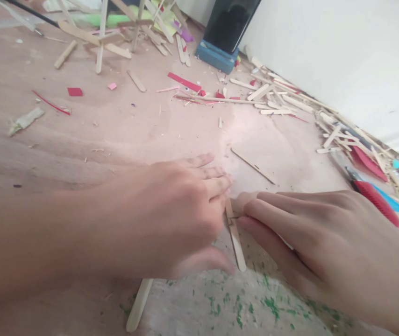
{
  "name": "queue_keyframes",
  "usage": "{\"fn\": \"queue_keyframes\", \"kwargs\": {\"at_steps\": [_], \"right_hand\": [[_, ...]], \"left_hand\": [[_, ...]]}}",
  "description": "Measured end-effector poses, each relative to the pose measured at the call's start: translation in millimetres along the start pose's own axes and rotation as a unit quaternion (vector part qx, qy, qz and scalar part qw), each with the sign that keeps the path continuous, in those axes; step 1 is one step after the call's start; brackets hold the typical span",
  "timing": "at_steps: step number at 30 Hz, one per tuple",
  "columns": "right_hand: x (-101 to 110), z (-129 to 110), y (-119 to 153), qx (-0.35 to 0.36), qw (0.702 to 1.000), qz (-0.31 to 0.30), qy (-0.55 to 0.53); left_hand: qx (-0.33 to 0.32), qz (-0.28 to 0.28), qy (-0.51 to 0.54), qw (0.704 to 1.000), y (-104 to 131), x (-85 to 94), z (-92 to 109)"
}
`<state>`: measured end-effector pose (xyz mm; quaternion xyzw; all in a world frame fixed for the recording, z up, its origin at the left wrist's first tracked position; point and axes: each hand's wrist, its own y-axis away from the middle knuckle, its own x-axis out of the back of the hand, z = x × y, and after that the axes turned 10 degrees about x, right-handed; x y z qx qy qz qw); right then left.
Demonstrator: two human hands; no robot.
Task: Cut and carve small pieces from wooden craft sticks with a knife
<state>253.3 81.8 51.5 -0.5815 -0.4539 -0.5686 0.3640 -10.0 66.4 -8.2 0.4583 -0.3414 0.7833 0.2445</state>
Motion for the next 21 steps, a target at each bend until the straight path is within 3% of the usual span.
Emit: {"fn": "queue_keyframes", "kwargs": {"at_steps": [7,15,21], "right_hand": [[1,0,10,-0.019,1.000,0.012,-0.011],[0,-9,6,-0.015,0.999,-0.016,0.025],[0,-11,-3,-0.017,0.998,0.026,0.047]], "left_hand": [[0.000,0.010,-0.013,1.000,0,-1.6,-2],[-0.006,0.008,-0.008,1.000,0,-1.1,-2],[-0.005,0.016,-0.007,1.000,1,-1.8,-2]]}}
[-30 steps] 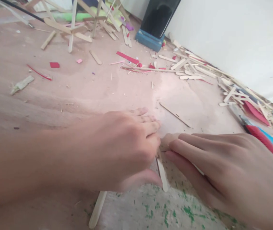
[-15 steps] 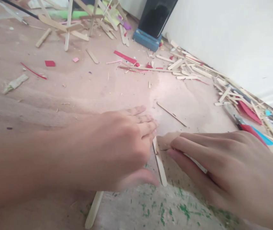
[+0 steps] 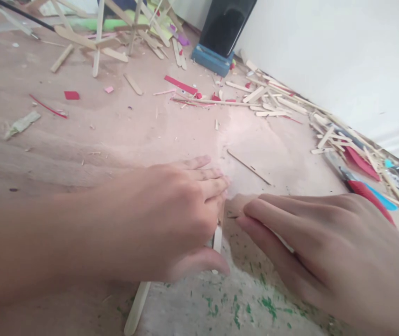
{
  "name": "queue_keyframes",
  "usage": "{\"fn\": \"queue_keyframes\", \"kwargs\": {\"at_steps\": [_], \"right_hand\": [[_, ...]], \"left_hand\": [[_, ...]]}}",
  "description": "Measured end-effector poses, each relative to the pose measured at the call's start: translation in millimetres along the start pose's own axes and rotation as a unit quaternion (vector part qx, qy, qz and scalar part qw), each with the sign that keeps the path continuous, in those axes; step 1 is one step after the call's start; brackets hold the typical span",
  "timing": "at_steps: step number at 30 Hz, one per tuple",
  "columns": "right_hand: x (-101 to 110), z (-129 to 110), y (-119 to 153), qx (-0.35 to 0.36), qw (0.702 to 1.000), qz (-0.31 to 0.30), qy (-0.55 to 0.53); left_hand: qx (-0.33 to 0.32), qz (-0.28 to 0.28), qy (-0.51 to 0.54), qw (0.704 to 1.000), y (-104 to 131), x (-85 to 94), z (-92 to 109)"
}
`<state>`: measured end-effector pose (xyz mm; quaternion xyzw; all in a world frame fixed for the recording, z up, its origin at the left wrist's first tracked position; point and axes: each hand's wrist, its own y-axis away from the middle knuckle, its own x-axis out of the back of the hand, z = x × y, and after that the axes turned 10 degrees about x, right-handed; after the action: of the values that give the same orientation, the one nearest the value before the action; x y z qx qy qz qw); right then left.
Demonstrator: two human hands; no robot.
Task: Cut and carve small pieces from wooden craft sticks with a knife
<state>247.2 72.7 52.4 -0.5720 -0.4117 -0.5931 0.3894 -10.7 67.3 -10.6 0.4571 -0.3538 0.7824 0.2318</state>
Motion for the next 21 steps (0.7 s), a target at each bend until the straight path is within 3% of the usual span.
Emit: {"fn": "queue_keyframes", "kwargs": {"at_steps": [15,21], "right_hand": [[-3,-1,-1,0.012,0.999,-0.013,0.035],[-7,-4,6,0.029,0.993,-0.035,0.113]], "left_hand": [[0.005,0.001,-0.022,1.000,-1,-0.2,0],[0.008,-0.012,-0.024,1.000,-2,-0.5,1]]}}
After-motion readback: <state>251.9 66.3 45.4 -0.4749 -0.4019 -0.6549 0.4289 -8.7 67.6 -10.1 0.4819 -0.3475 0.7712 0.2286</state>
